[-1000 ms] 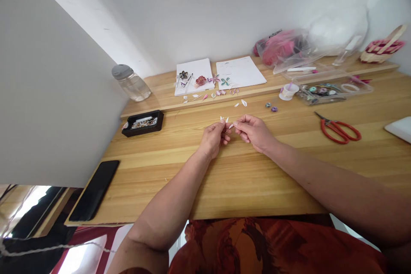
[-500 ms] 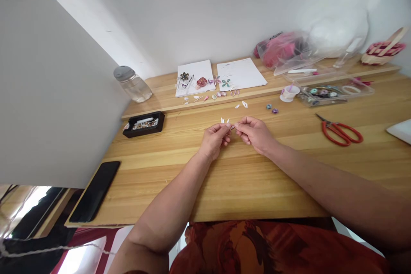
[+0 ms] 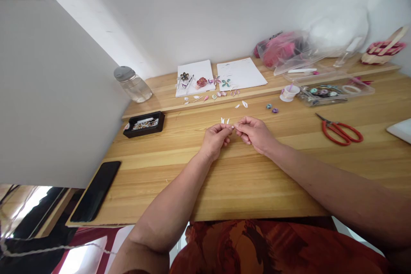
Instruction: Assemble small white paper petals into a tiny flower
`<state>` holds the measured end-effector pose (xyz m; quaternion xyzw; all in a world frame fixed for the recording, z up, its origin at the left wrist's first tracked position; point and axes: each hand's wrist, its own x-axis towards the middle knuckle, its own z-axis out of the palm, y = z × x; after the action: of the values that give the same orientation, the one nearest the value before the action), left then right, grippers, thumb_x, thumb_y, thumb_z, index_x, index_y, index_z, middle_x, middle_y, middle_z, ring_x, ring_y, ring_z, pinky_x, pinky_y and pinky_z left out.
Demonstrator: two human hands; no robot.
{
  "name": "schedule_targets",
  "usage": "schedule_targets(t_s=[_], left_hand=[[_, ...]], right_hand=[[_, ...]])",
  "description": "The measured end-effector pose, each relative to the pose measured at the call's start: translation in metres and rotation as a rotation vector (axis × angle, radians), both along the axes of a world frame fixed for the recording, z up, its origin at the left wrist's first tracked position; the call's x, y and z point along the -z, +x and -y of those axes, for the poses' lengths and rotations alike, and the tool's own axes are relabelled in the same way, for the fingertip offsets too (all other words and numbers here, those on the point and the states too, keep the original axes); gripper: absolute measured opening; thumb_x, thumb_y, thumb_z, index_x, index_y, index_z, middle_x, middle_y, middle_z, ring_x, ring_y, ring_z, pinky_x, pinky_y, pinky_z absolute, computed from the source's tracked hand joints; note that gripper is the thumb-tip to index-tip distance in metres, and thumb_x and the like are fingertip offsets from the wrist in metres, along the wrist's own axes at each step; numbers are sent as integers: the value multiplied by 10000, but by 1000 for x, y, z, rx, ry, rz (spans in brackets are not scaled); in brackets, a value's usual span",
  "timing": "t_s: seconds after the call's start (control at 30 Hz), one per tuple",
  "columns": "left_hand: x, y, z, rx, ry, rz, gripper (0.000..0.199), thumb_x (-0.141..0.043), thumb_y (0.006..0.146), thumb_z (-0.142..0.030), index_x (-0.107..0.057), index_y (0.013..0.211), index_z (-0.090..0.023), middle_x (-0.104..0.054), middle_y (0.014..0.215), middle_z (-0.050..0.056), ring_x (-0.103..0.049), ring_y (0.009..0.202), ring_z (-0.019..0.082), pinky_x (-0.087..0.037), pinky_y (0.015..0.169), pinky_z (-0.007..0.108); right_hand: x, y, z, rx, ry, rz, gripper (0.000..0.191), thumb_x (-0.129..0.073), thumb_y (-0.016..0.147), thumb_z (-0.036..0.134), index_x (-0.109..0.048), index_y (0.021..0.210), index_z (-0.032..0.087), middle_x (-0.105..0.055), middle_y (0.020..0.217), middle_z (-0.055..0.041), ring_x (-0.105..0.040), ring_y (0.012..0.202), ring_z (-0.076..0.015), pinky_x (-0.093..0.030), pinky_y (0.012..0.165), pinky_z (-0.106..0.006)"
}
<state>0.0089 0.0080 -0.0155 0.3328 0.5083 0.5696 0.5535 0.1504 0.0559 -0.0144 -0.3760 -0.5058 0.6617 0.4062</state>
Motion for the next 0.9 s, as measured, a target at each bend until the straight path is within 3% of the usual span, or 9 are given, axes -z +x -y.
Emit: schedule_targets(t_s=[0.33, 0.9], left_hand=[[0, 1, 1, -1, 9, -22, 452, -868, 579, -482, -666, 787, -136, -568, 616, -33, -412, 444, 29, -260, 415, 189], [0, 2, 1, -44, 18, -5, 339, -842, 601, -369, -681, 774, -127, -583, 646, -26, -458, 476, 38, -300, 440, 191]], right_hand=[[-1, 0, 0, -13, 6, 7, 247, -771, 663, 316, -560, 685, 189, -585, 547, 37, -386, 360, -43, -231, 326, -179], [-3, -1, 1, -1, -28, -24, 309, -797, 666, 366, -543, 685, 191, -573, 551, 42, -362, 352, -36, -208, 331, -181]])
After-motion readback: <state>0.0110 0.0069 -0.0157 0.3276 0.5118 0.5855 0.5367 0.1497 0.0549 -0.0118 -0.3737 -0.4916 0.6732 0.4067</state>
